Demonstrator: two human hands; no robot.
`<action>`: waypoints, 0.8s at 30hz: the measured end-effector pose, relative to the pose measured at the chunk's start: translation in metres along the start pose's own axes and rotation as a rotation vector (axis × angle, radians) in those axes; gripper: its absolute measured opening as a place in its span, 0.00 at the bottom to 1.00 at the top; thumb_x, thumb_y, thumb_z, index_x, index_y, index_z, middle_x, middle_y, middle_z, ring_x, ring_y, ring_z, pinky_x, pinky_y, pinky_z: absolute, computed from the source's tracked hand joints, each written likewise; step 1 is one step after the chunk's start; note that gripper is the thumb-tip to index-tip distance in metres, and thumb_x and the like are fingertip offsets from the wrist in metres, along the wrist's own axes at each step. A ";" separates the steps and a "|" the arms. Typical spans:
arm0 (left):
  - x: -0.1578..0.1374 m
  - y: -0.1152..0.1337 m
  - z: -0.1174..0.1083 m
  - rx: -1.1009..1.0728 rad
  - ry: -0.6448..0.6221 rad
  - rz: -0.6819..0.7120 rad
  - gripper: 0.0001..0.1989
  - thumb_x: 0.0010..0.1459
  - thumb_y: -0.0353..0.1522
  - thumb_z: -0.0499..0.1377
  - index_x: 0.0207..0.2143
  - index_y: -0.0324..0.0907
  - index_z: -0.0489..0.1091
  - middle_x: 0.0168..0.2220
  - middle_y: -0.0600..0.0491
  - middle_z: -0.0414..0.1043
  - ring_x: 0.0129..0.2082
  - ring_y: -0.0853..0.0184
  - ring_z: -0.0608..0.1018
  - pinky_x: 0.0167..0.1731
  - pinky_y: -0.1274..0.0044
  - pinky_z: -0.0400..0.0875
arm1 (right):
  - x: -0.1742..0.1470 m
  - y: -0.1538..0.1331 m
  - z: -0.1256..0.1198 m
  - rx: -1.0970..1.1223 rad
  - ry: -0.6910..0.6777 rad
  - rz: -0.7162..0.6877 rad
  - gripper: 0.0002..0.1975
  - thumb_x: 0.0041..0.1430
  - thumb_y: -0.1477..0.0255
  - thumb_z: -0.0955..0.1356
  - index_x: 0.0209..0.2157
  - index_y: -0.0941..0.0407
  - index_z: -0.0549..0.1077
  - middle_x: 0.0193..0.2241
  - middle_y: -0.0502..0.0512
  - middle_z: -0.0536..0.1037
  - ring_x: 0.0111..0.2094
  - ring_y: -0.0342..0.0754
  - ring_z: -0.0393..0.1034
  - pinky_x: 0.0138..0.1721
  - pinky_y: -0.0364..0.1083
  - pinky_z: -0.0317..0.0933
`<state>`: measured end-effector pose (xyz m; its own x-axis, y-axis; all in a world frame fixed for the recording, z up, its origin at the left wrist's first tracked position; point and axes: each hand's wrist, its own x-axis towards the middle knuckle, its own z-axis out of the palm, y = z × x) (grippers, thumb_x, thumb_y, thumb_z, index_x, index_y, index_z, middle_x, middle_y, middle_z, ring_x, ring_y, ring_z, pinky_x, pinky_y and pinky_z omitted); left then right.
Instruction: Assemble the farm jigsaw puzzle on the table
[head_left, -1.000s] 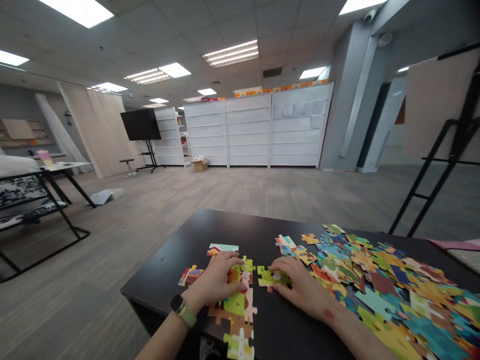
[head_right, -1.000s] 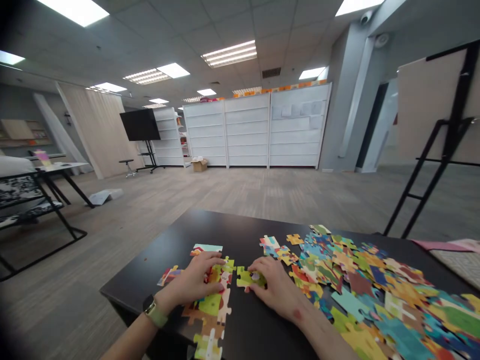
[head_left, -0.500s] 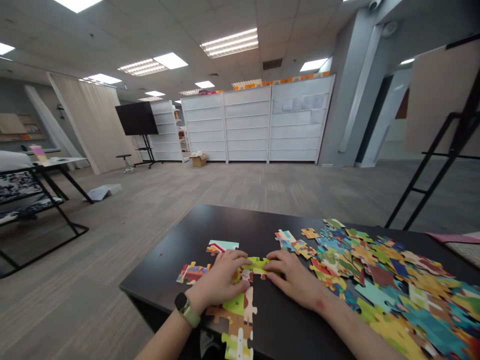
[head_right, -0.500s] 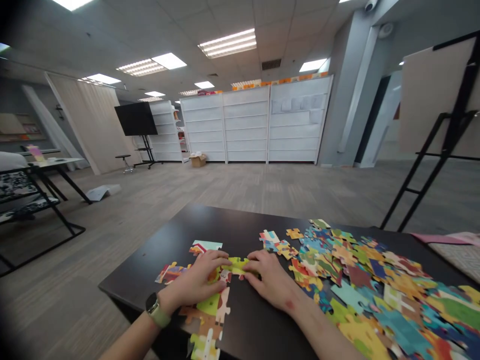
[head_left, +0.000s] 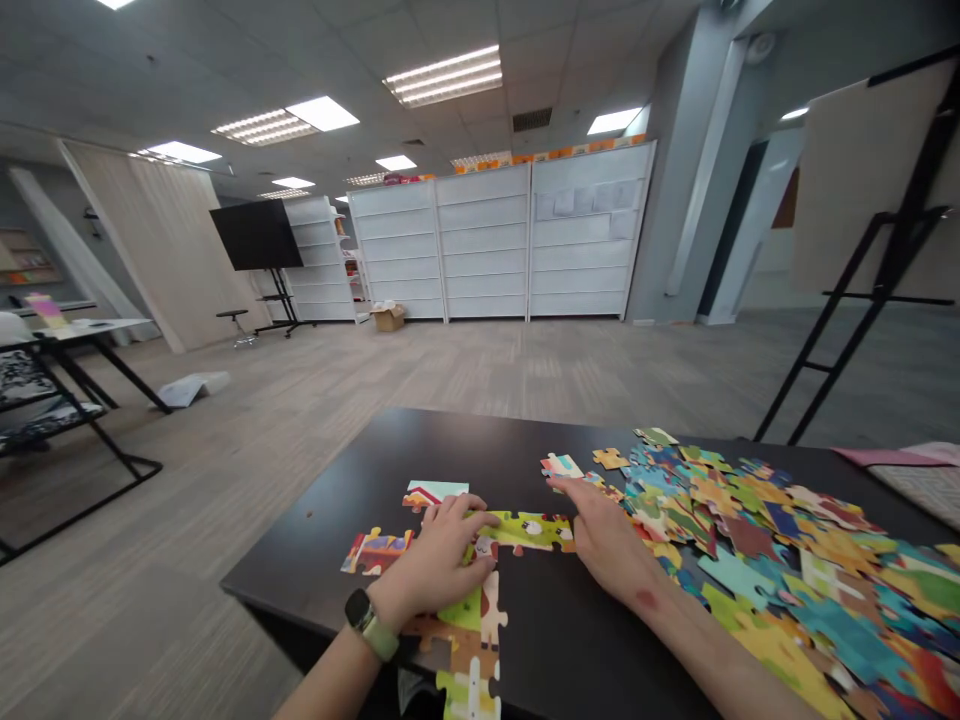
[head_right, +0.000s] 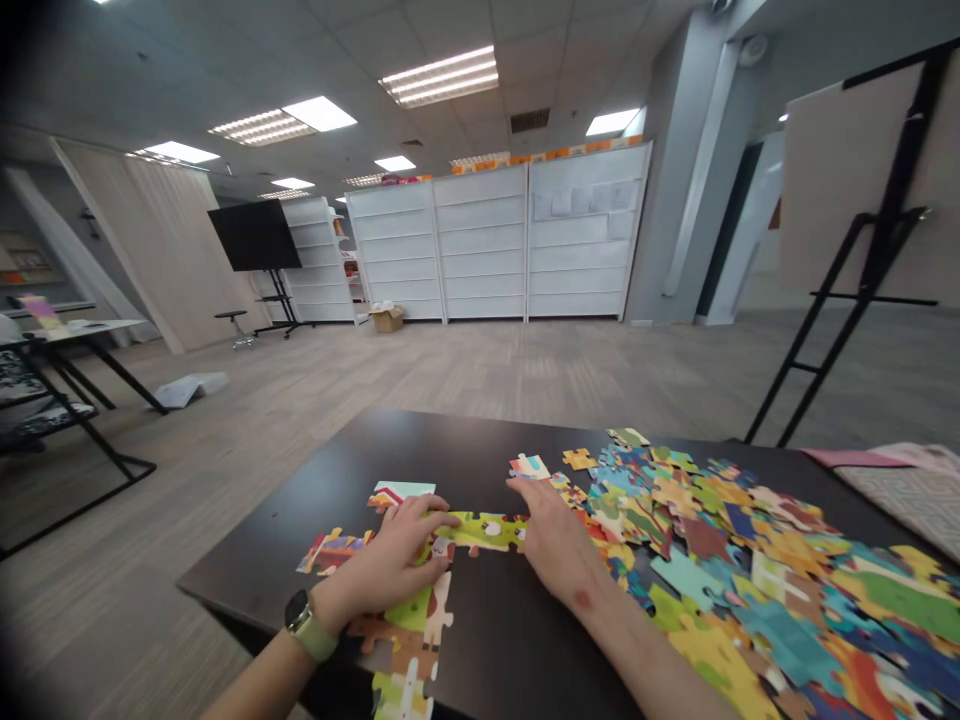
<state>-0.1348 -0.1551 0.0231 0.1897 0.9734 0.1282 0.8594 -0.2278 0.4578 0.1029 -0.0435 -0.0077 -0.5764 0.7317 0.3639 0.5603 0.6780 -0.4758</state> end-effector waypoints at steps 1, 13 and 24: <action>0.000 -0.002 0.000 -0.033 0.001 -0.001 0.25 0.57 0.32 0.61 0.58 0.51 0.68 0.57 0.47 0.67 0.59 0.51 0.67 0.62 0.55 0.57 | 0.001 0.004 -0.001 0.000 0.016 0.024 0.34 0.49 0.87 0.57 0.57 0.61 0.71 0.58 0.63 0.74 0.61 0.53 0.66 0.65 0.57 0.57; 0.002 -0.061 -0.013 -0.254 0.341 -0.167 0.21 0.64 0.36 0.52 0.58 0.43 0.66 0.58 0.44 0.69 0.57 0.58 0.73 0.57 0.66 0.67 | -0.005 -0.009 0.003 0.056 -0.042 -0.168 0.18 0.60 0.78 0.63 0.51 0.55 0.74 0.52 0.61 0.77 0.55 0.56 0.70 0.58 0.59 0.63; -0.017 -0.027 -0.010 0.185 0.190 -0.130 0.21 0.61 0.45 0.60 0.55 0.51 0.72 0.64 0.48 0.65 0.65 0.51 0.63 0.62 0.58 0.58 | 0.006 -0.008 -0.007 0.001 0.208 -0.295 0.14 0.64 0.81 0.60 0.40 0.56 0.75 0.43 0.60 0.78 0.49 0.54 0.71 0.53 0.56 0.64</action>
<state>-0.1659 -0.1662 0.0178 -0.0049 0.9683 0.2498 0.9458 -0.0766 0.3155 0.0992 -0.0444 0.0035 -0.5798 0.5034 0.6407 0.3872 0.8621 -0.3270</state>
